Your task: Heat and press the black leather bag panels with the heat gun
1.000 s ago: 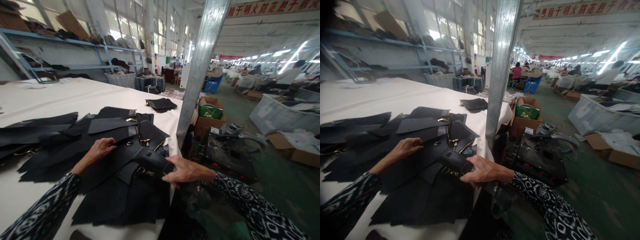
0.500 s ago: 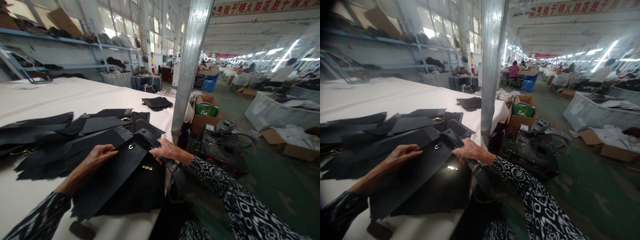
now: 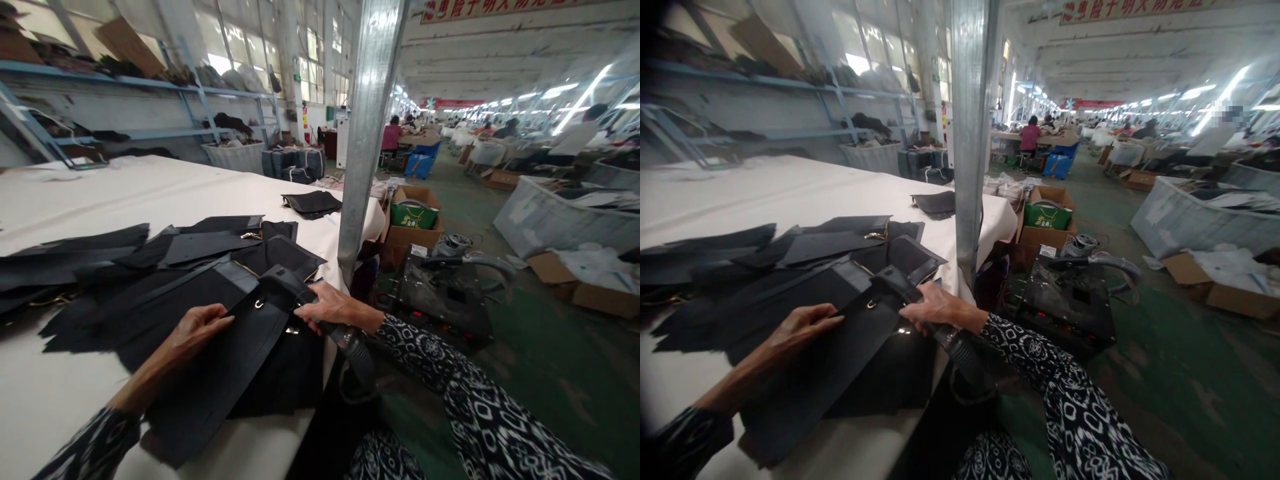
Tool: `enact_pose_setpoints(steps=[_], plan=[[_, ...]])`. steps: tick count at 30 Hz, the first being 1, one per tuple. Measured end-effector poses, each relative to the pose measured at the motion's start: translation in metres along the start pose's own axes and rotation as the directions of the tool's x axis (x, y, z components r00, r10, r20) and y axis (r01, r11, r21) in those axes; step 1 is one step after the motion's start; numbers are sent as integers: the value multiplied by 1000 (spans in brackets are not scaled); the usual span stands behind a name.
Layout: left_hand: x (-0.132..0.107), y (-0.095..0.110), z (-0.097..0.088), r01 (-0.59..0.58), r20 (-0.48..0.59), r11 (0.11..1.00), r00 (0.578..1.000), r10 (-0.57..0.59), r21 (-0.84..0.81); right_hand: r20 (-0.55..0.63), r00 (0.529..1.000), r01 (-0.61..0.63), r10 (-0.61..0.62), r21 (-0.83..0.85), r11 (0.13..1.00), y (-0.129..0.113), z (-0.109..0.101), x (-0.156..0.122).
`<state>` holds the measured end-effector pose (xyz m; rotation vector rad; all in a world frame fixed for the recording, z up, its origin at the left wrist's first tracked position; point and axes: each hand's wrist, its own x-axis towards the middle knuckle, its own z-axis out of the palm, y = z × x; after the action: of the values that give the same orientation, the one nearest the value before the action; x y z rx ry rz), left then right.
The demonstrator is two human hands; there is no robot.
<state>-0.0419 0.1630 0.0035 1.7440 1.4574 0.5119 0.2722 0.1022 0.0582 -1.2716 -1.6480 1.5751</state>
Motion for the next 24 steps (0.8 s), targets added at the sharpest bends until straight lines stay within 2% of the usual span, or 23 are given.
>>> enact_pose_setpoints(steps=[3, 5, 8, 11, 14, 19, 24], plan=[[0, -10, 0, -30, 39, 978, 999, 22, 205, -50, 997, 56, -55, 11, 998, -2, -14, -3], [4, -6, -1, -34, 61, 942, 998, 14, 335, -57, 997, 49, -48, 16, 999, 0, -20, -7], [15, 15, 3, -24, 3, 912, 1000, 26, 410, -64, 998, 3, -2, 16, 1000, 5, -22, -14], [28, 40, 13, -67, -74, 885, 991, 113, 461, -65, 998, -6, 7, 10, 1000, 9, -20, -18], [36, 52, 25, -135, -88, 869, 976, 199, 475, -48, 999, -9, 9, -2, 1000, 9, -22, -21], [30, 38, 38, -262, -63, 847, 943, 326, 463, -61, 997, -58, 56, -26, 998, 5, -29, -26], [0, 15, 52, -449, -101, 753, 825, 557, 481, -38, 999, -38, 36, -37, 999, 8, -32, -28]])
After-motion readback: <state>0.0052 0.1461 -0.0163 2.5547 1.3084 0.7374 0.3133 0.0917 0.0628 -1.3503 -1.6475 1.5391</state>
